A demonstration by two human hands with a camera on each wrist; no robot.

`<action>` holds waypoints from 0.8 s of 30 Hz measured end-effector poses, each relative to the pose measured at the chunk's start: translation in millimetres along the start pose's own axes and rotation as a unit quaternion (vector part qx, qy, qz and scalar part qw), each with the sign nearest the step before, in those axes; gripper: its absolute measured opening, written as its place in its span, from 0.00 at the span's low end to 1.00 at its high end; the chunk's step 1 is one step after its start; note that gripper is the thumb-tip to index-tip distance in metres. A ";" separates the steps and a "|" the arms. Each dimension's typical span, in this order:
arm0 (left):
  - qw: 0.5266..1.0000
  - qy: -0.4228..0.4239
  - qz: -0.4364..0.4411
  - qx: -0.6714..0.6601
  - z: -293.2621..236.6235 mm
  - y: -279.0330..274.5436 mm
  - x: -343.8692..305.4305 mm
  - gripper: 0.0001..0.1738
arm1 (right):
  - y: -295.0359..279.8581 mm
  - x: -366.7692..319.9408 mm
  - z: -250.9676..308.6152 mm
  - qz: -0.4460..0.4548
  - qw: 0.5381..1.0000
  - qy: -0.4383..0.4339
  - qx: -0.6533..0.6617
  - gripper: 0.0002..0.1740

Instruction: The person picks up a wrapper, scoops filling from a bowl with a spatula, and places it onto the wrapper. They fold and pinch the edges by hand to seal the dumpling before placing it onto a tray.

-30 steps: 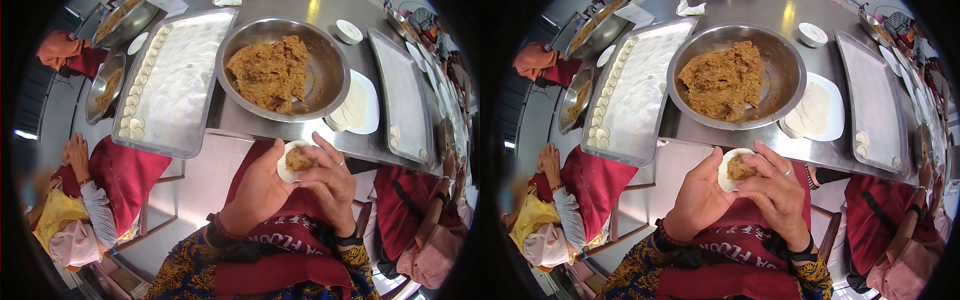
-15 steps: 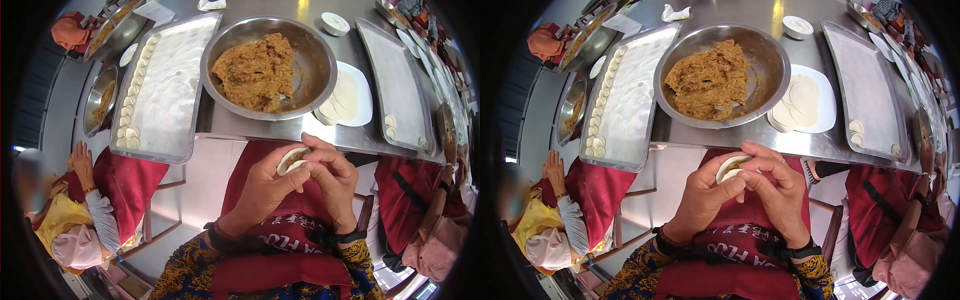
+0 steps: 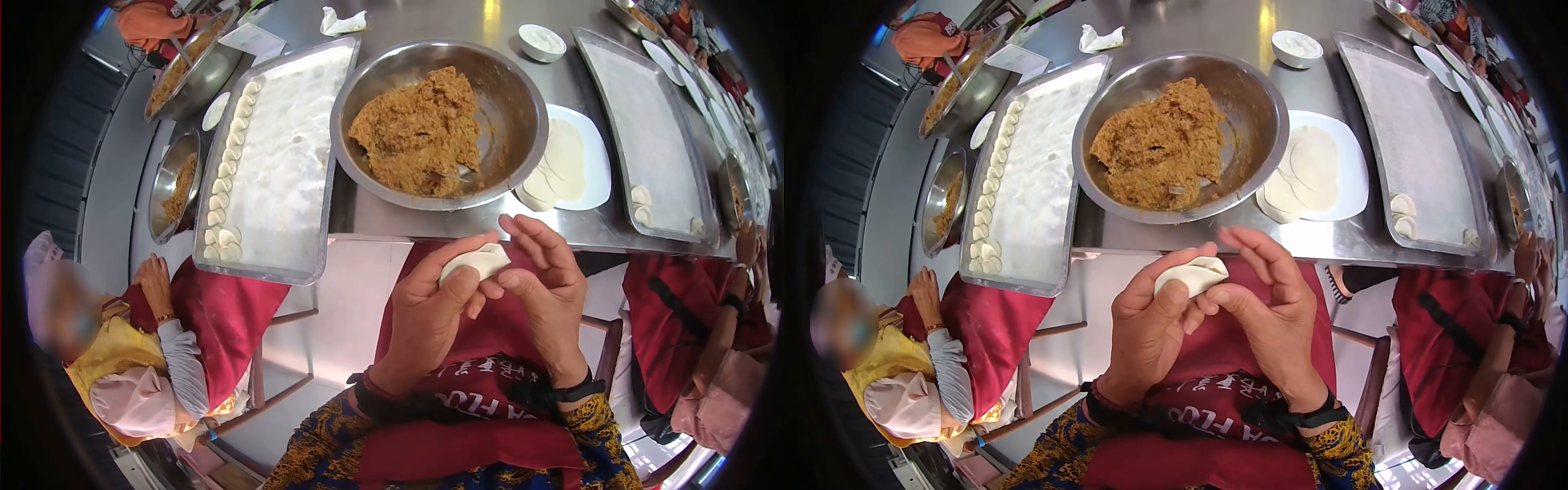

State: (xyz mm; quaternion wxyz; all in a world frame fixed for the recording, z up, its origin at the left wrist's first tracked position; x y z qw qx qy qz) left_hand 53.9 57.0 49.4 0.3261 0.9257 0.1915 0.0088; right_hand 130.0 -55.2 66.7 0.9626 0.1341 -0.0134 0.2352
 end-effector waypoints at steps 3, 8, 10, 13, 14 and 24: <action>0.999 0.011 0.033 -0.007 1.4 -2.5 0.3 0.22 | 3.7 -9.9 -26.4 0.016 0.977 0.162 0.136 0.29; 0.998 0.043 0.039 -0.017 3.5 0.6 -1.0 0.20 | 16.8 -18.0 -48.3 0.034 0.927 0.216 0.304 0.23; 0.998 0.039 0.043 -0.019 4.9 1.4 -1.2 0.19 | 18.6 -17.5 -45.6 0.029 0.925 0.209 0.317 0.21; 0.998 0.041 0.040 -0.024 6.5 2.8 -1.7 0.19 | 16.3 -17.4 -43.9 0.018 0.927 0.203 0.315 0.19; 0.998 0.037 0.040 -0.017 7.6 3.1 -2.0 0.19 | 15.4 -17.3 -43.4 0.012 0.927 0.204 0.314 0.18; 0.999 0.023 0.035 -0.018 10.6 11.5 -2.7 0.19 | 2.1 -13.4 -36.0 -0.013 0.950 0.119 0.288 0.08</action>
Point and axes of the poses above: each hand's wrist, its own x-axis towards the middle knuckle, its own y-axis out of the palm, z = x × y, the point moved 9 cm from there along x, towards the middle knuckle
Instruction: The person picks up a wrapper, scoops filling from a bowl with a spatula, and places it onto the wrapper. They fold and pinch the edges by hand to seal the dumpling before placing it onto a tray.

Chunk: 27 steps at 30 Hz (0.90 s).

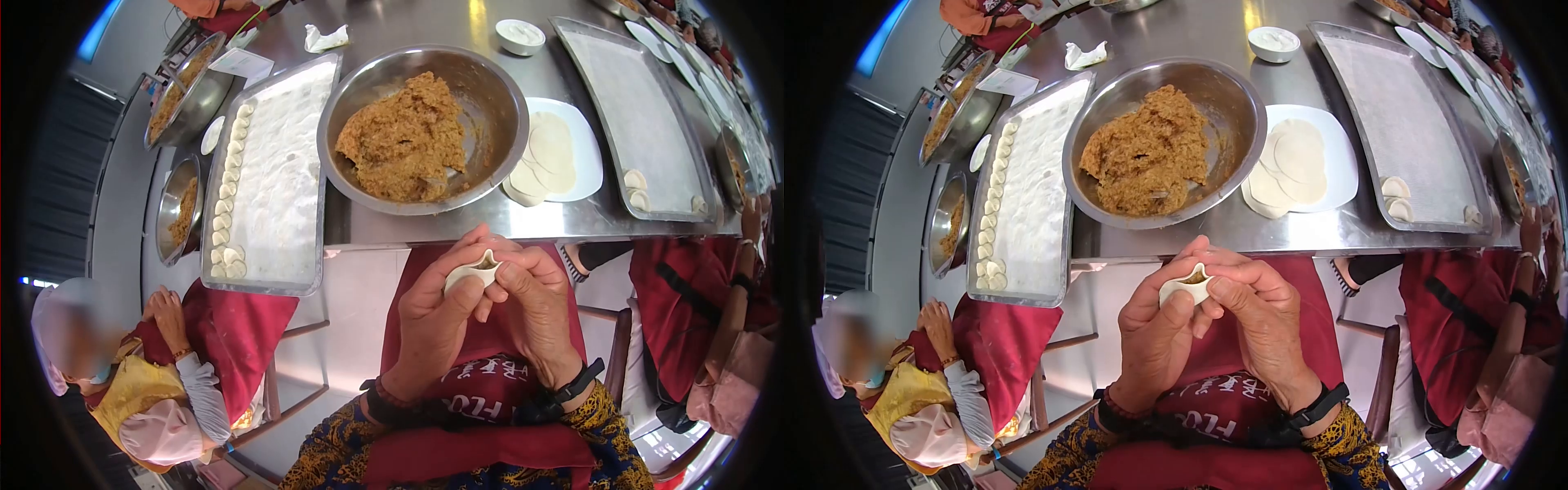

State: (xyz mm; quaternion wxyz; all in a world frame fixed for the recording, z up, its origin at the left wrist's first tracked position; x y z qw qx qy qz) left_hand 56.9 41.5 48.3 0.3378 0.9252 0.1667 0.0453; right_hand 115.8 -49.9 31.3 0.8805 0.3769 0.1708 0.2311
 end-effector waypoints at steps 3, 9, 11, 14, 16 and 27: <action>0.999 -0.002 0.006 0.039 -0.5 0.1 -0.7 0.18 | 1.7 -0.3 -0.7 0.009 1.000 0.017 0.019 0.06; 0.997 0.014 0.009 0.082 -1.2 5.8 -2.0 0.19 | -2.2 -0.8 1.7 0.043 0.999 0.013 0.025 0.07; 0.996 0.016 0.005 0.087 -1.5 8.9 -2.3 0.19 | -3.9 -0.6 6.8 0.031 1.000 -0.001 0.001 0.08; 0.994 -0.013 0.012 0.107 2.8 4.3 -5.6 0.21 | -3.2 -1.4 14.8 0.018 0.999 -0.022 -0.041 0.09; 0.991 -0.047 0.021 0.122 7.6 6.3 -7.4 0.23 | -2.1 -1.8 21.8 0.015 0.998 -0.030 -0.058 0.10; 0.988 -0.065 0.042 0.137 12.8 14.1 -5.1 0.28 | -17.1 -5.1 11.9 0.039 0.999 0.028 -0.009 0.09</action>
Point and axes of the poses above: each hand's wrist, its own x-axis towards the middle knuckle, its own y-axis out of the palm, z = x × y, the point moved 9 cm from there along x, towards the middle knuckle
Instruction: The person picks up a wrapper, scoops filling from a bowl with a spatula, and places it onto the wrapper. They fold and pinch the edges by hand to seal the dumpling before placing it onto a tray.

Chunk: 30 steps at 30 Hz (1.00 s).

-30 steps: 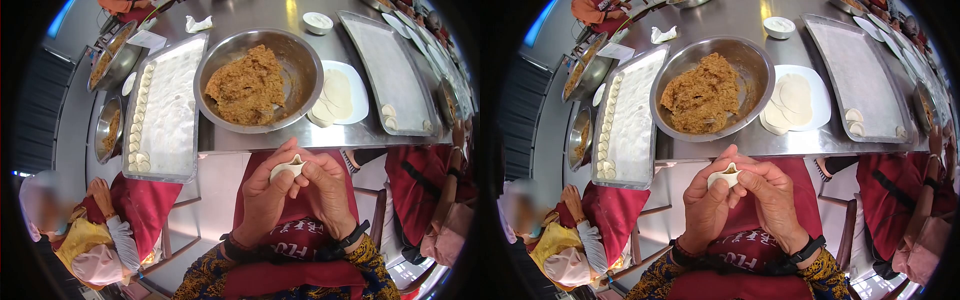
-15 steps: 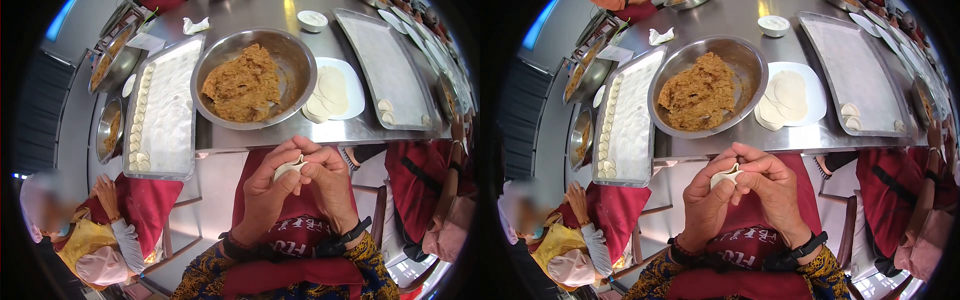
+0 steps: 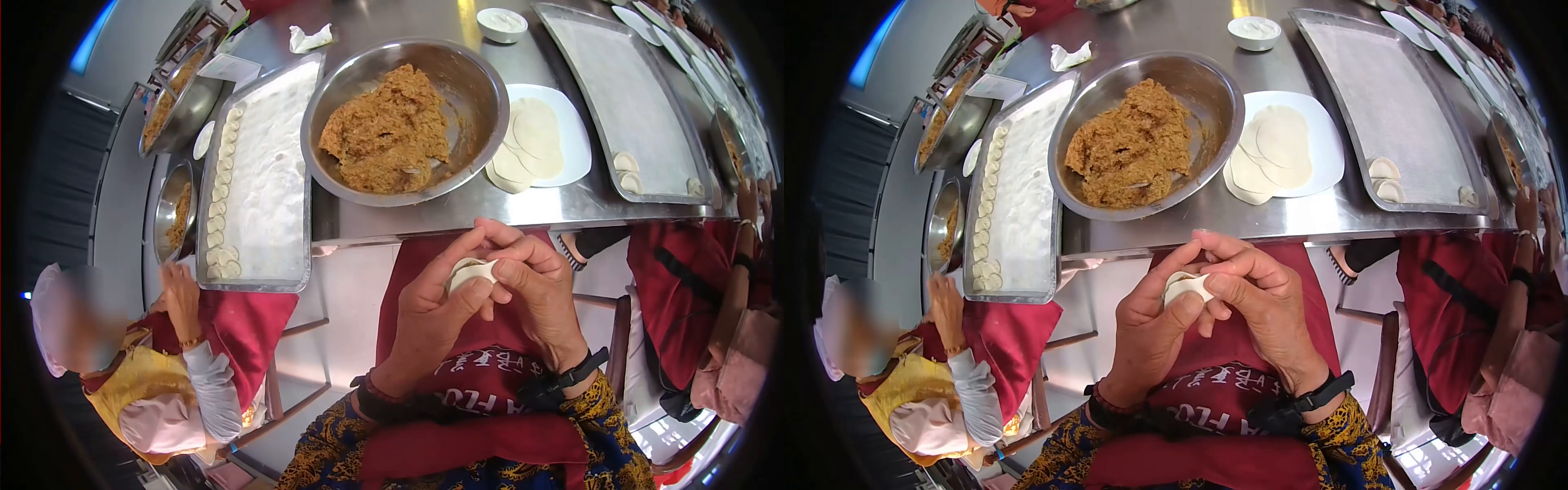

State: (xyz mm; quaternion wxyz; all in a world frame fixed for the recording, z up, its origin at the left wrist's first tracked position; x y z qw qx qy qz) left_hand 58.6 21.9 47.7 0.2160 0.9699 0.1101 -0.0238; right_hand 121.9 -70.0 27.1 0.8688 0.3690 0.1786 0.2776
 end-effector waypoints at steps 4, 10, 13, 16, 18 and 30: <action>1.000 0.004 0.004 0.007 1.2 -1.5 2.4 0.27 | 2.5 2.4 -0.2 0.000 1.000 0.006 -0.022 0.08; 0.999 -0.004 -0.001 0.044 -2.3 -2.4 2.4 0.25 | -5.4 2.3 -3.7 0.007 0.997 0.029 -0.070 0.09; 0.997 -0.008 0.030 0.073 -3.5 -1.0 4.5 0.24 | -9.3 3.7 3.6 0.009 0.986 -0.012 -0.164 0.11; 0.990 -0.008 0.082 0.118 -5.4 2.9 2.9 0.24 | -10.3 1.7 4.2 0.018 0.985 -0.009 -0.170 0.11; 0.983 -0.064 0.089 0.145 1.6 1.3 0.2 0.26 | -7.8 0.9 5.1 0.012 0.980 0.009 -0.197 0.09; 0.974 -0.158 0.108 0.120 13.6 1.4 -3.1 0.25 | -6.9 -3.4 5.5 0.046 0.978 0.034 -0.199 0.05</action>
Point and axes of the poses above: each hand's wrist, its own x-axis towards the middle knuckle, its own y-axis out of the palm, z = x × y, the point moved 9 cm from there along x, towards the middle knuckle
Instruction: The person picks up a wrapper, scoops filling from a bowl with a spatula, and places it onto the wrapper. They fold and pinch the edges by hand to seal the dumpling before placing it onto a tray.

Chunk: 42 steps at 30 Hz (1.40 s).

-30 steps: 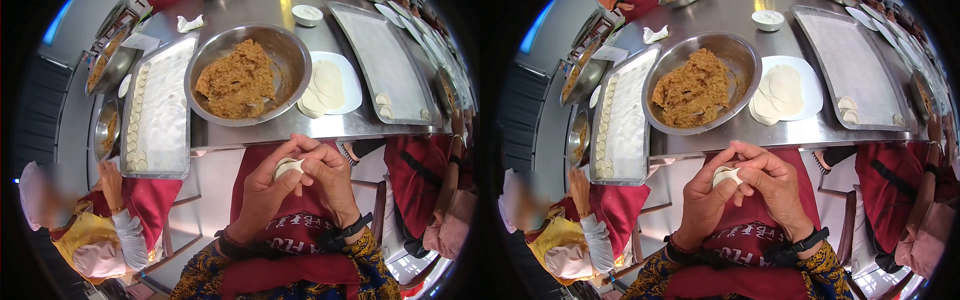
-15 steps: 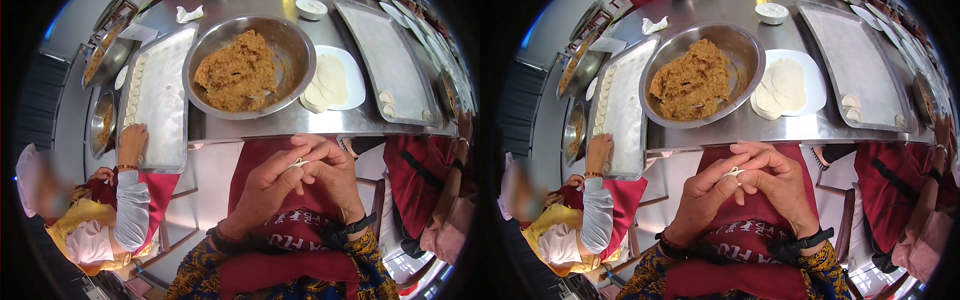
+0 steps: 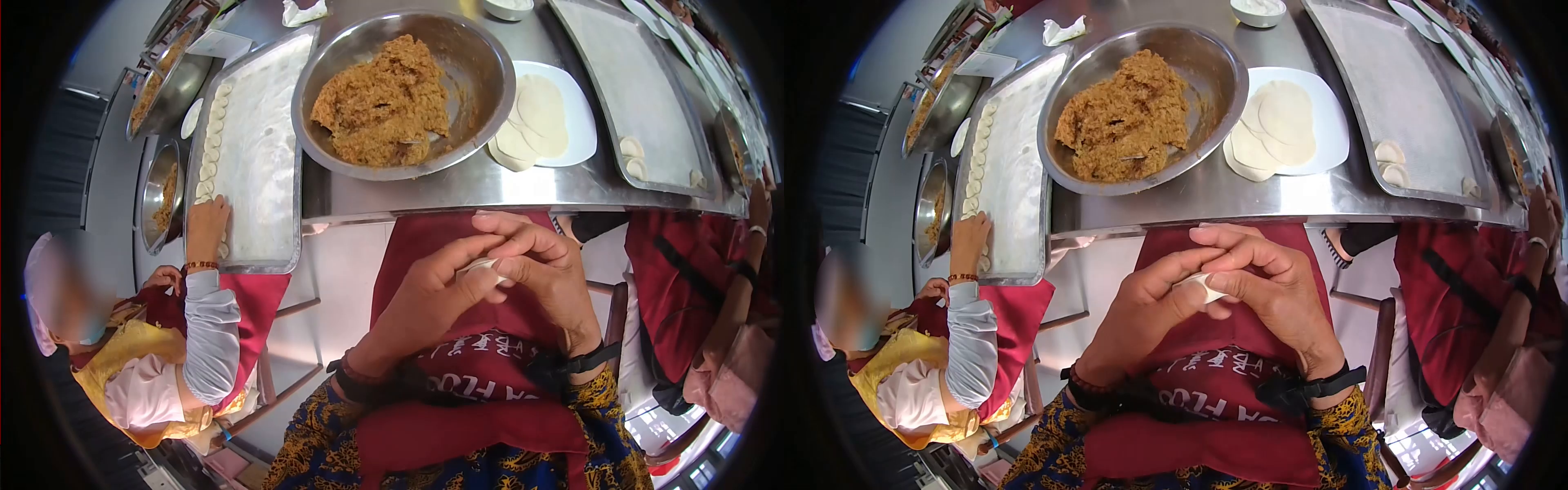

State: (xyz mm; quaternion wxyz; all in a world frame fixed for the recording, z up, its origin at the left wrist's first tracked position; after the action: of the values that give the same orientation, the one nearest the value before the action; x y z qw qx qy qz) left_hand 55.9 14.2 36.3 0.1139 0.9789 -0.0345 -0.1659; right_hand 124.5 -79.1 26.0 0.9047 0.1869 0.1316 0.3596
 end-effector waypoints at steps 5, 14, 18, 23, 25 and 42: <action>0.948 0.028 -0.016 -0.317 8.7 -4.4 2.0 0.29 | -0.4 2.4 3.1 -0.041 0.997 -0.029 -0.062 0.06; 0.977 -0.017 -0.023 -0.213 6.7 -11.0 -4.0 0.34 | 7.5 5.8 1.3 -0.015 0.979 -0.051 -0.199 0.08; 0.984 -0.027 0.005 -0.176 2.8 -10.2 -3.7 0.36 | 17.8 7.0 6.9 -0.006 0.964 -0.057 -0.259 0.10; 0.984 -0.037 -0.002 -0.174 6.2 -13.3 -2.0 0.39 | 17.8 5.1 5.5 0.003 0.955 -0.085 -0.283 0.10; 0.983 -0.042 -0.014 -0.180 10.3 -15.2 -0.4 0.39 | 17.3 4.9 0.7 0.004 0.959 -0.084 -0.270 0.09; 0.905 -0.028 0.002 -0.425 30.4 -8.8 11.1 0.27 | 20.9 9.6 -1.1 -0.014 0.957 -0.113 -0.266 0.10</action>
State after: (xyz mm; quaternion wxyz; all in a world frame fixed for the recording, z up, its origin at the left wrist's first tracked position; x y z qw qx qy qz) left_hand 56.6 15.2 2.7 0.5185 0.8325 0.0345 -0.1919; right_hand 118.3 -58.0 33.1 0.9355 -0.0231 -0.0694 0.3457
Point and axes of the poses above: each hand's wrist, its own x-axis towards the middle knuckle, its own y-axis out of the palm, z = x × y, the point moved 9 cm from there along x, towards the middle knuckle
